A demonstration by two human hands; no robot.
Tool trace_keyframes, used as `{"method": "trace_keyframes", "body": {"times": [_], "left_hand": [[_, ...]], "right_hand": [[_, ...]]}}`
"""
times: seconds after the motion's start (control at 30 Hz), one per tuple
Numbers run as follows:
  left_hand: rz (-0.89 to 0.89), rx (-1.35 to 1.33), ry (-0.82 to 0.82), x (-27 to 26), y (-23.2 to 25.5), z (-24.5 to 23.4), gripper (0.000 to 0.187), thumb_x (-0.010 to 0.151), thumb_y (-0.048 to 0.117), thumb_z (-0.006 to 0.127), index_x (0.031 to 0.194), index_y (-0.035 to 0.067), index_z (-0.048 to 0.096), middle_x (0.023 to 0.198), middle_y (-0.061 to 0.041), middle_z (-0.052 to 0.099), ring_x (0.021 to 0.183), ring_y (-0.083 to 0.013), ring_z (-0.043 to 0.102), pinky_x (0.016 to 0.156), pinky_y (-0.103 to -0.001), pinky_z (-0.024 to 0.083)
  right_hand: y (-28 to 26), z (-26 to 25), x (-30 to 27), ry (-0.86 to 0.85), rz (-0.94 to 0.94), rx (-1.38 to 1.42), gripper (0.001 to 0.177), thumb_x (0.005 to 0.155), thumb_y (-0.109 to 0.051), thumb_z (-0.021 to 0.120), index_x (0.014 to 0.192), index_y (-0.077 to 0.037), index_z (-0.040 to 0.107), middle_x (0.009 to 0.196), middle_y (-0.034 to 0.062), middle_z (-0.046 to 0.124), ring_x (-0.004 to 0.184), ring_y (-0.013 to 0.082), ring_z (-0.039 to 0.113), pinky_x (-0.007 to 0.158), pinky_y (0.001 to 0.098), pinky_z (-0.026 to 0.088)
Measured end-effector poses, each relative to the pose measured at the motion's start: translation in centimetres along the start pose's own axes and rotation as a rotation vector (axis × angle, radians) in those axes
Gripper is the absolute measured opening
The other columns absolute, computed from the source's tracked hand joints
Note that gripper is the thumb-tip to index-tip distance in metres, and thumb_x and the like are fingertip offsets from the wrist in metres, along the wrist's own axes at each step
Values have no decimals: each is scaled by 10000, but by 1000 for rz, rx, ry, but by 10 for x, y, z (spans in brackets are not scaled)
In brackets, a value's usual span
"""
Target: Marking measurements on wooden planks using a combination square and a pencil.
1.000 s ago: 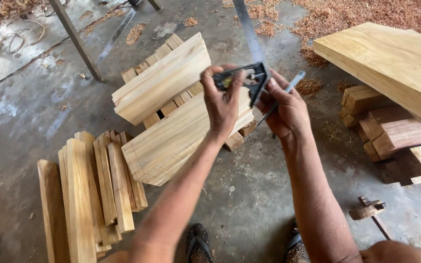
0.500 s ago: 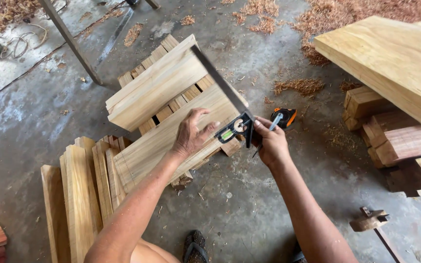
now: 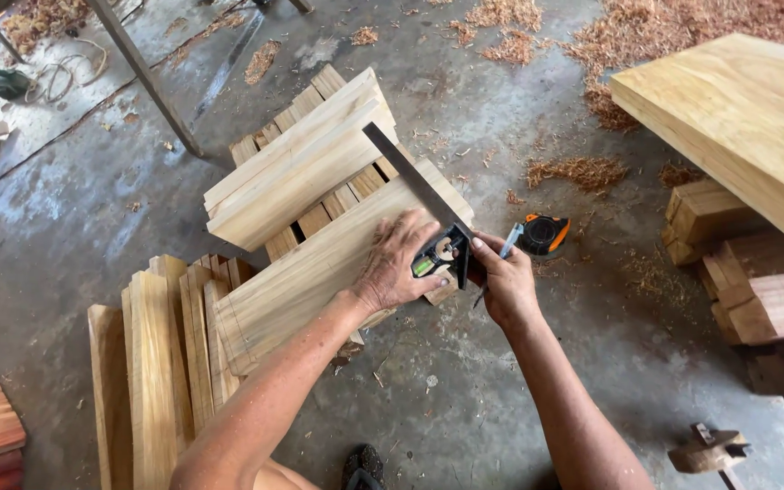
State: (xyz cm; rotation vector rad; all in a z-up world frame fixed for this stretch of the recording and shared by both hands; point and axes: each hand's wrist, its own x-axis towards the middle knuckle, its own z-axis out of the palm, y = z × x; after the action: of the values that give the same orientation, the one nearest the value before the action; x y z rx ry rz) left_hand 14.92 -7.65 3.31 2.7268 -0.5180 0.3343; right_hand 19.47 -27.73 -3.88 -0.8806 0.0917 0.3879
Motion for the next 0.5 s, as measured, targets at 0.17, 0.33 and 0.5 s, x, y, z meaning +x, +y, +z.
{"method": "trace_keyframes", "body": {"times": [0.17, 0.33, 0.5], "left_hand": [[9, 50, -35, 2, 5, 2, 766, 767, 447, 852, 1387, 104, 561, 1496, -132, 482, 1476, -337, 386, 1204, -633, 219], [34, 41, -18, -6, -2, 6, 729, 789, 443, 839, 1387, 112, 584, 1511, -121, 482, 1481, -342, 394, 1216, -672, 204], [42, -97, -28, -13, -16, -2, 760, 836, 481, 804, 1435, 90, 547, 1581, -183, 416, 1492, -382, 375, 1243, -580, 279]], "right_hand": [[-3, -3, -3, 5, 14, -22, 313, 1012, -88, 593, 1283, 59, 649, 1052, 128, 752, 916, 206, 748, 805, 360, 624], [3, -5, -8, 10, 27, -11, 318, 1004, -81, 594, 1290, 51, 637, 1071, 133, 751, 930, 211, 751, 815, 363, 622], [15, 10, -15, 47, 73, 27, 339, 991, -90, 610, 1302, 42, 637, 1069, 129, 745, 913, 207, 741, 813, 374, 622]]}}
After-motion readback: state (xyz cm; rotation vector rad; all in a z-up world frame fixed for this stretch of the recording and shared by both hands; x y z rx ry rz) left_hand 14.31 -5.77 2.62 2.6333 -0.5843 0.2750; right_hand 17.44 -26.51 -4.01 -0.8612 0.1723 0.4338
